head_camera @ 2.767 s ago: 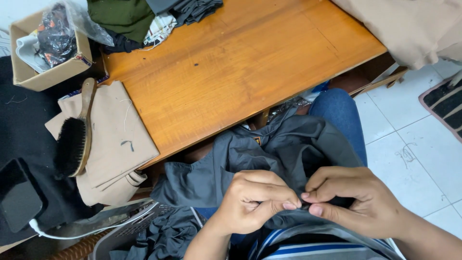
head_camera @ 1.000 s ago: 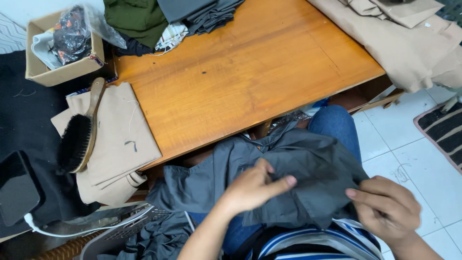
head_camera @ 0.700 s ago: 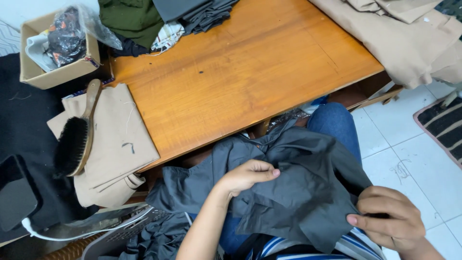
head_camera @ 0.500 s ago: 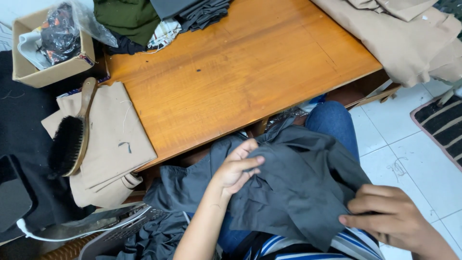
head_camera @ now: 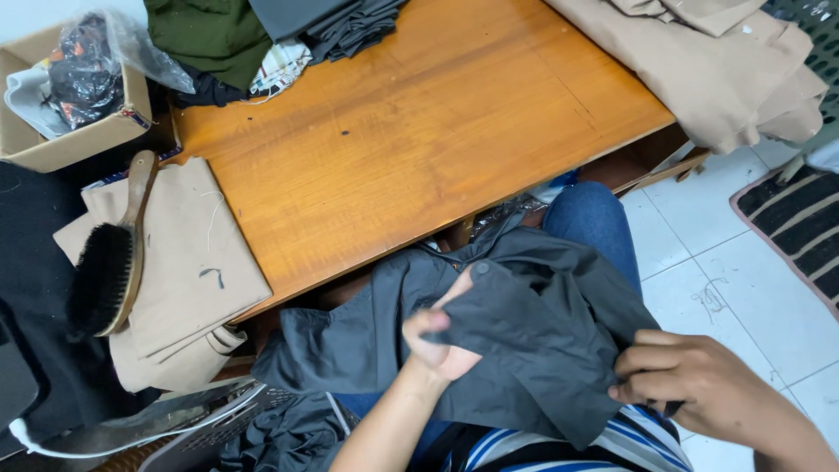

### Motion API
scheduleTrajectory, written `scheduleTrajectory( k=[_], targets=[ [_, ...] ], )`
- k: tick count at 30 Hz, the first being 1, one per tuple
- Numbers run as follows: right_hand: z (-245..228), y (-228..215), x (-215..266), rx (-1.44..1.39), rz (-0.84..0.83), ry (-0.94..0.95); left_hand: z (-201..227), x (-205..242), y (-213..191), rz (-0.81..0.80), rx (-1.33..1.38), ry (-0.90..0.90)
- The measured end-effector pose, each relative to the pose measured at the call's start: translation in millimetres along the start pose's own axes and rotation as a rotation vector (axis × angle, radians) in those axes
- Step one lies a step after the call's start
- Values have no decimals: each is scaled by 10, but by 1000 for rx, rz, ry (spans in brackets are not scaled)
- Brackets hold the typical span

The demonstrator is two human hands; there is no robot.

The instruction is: The person sits on the floor and uses a small black tool to trim loose threads from a dark gray garment held in their lap. They repeatedly pull and cut threads from the fabric, then turn the garment over to continue trimming.

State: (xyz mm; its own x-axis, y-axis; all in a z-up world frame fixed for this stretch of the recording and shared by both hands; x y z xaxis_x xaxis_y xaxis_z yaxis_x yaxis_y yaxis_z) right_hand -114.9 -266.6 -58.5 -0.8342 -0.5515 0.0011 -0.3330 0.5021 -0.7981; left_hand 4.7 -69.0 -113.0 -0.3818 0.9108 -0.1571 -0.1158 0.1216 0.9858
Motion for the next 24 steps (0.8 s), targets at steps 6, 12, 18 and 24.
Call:
scheduleTrajectory(
  k=[6, 12, 18, 24],
  targets=[
    [258, 39, 78, -61, -204, 298, -42, 74, 93, 68, -333, -107],
    [139, -290, 182, -228, 209, 68, -106, 125, 72, 60, -480, -213],
    [-449, -382, -229, 17, 683, -73, -218, 31, 502, 214, -807, -94],
    [-639, -228, -510, 88, 804, -26, -237, 98, 756, 330, -949, 14]
  ],
)
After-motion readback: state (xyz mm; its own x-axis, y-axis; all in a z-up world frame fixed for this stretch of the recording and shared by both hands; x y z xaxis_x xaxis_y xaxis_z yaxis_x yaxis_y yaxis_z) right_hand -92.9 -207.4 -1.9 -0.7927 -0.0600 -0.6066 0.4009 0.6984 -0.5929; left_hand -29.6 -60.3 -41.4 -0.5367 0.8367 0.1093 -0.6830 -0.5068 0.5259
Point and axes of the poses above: each hand's wrist, its own x-axis away from the middle knuckle, its own y-axis out of the palm, z = x × y, the point moved 3 cm from there along -x, towards the middle knuckle, and after that the axes turned 12 degrees about -y, right-handed, at the moved point
